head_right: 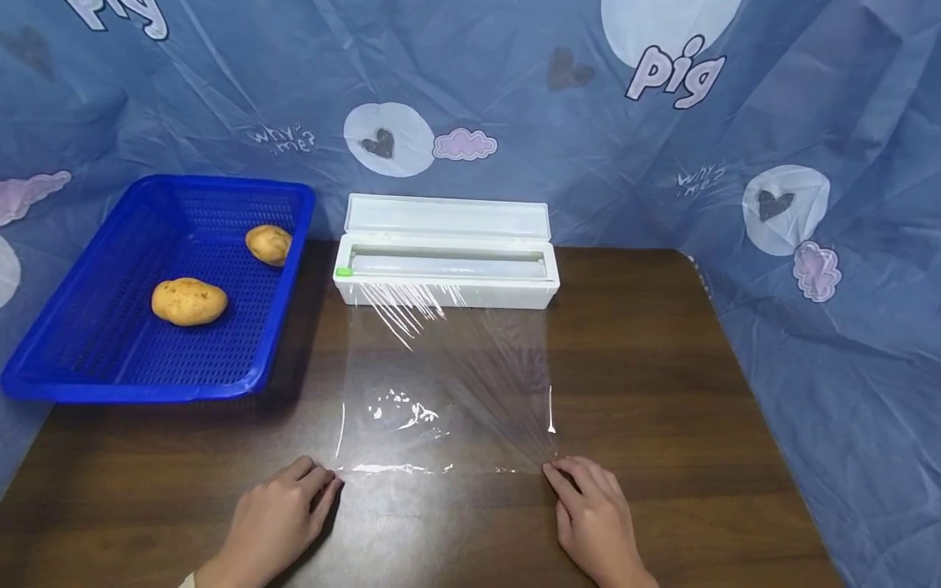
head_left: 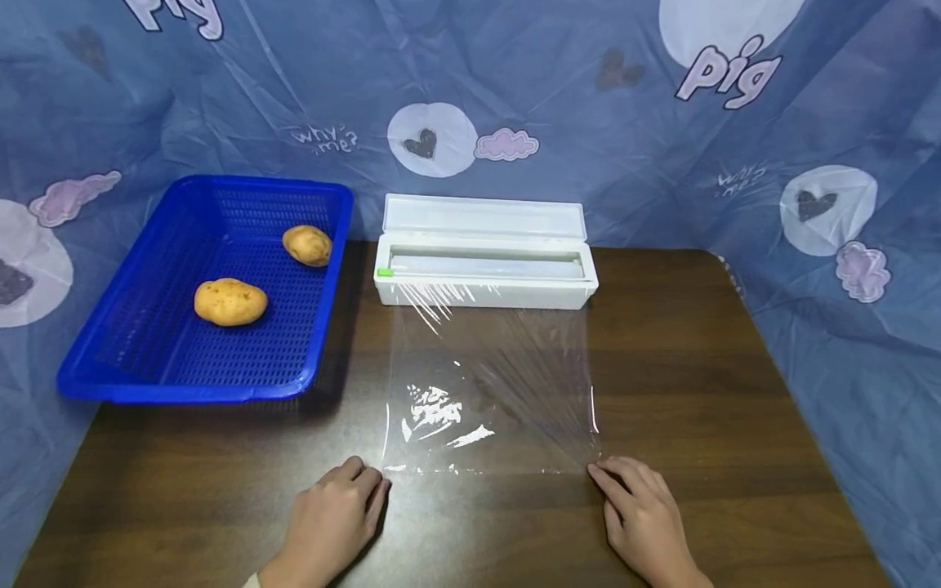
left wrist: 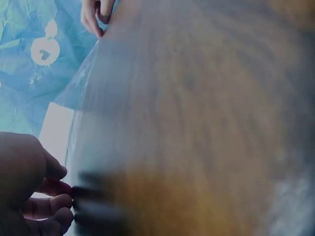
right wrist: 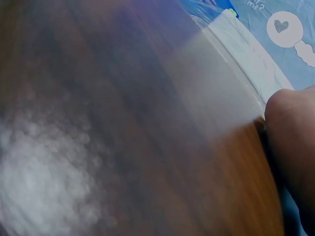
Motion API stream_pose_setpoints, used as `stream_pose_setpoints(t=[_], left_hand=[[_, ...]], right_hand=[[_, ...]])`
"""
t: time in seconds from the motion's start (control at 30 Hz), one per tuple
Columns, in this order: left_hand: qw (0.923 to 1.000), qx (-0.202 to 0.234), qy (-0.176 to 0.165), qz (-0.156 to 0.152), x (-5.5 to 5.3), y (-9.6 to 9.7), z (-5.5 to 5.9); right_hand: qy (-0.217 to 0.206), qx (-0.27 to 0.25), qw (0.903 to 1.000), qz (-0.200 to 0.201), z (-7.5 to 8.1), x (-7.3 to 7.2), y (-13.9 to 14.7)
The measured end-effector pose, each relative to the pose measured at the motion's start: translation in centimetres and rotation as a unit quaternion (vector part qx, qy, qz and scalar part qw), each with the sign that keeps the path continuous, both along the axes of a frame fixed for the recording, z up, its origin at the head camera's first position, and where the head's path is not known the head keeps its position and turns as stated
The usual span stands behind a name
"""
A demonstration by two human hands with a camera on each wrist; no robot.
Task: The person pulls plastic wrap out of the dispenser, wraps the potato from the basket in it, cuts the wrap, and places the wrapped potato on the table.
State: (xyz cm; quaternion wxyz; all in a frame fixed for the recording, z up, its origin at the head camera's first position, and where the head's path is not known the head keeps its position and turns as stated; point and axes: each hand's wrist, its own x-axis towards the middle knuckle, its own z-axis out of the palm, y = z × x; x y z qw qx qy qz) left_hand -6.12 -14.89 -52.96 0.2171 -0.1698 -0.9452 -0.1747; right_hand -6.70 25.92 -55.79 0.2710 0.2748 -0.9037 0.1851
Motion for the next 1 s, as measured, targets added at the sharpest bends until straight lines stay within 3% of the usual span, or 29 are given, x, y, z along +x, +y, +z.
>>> stream_pose_setpoints(t=[0.2,0.4,0.5,0.83,1.0], left_hand=[[0.9999,-0.011,-0.009,-0.003,-0.6,0.1,0.3],[0.9944,-0.069,-0.010,-0.079,-1.0,-0.4,0.3],[0.9909,-0.088,-0.011,-0.102,-0.8,-0.6,0.1],[0.9883,-0.106,0.009,-0.109,0.2,-0.8,0.4],[0.9879,-0.108,0.000,-0.111,0.4,-0.9,0.4]], right_hand=[[-0.014,0.026,0.9995,-0.010,0.2,0.0,0.0],[-0.038,0.042,0.9983,-0.017,0.3,0.2,0.1],[-0.047,0.049,0.9976,-0.011,0.3,0.3,0.2],[-0.058,0.087,0.9945,0.008,0.3,0.9,0.8],[-0.073,0.096,0.9927,0.003,0.3,1.2,1.1]])
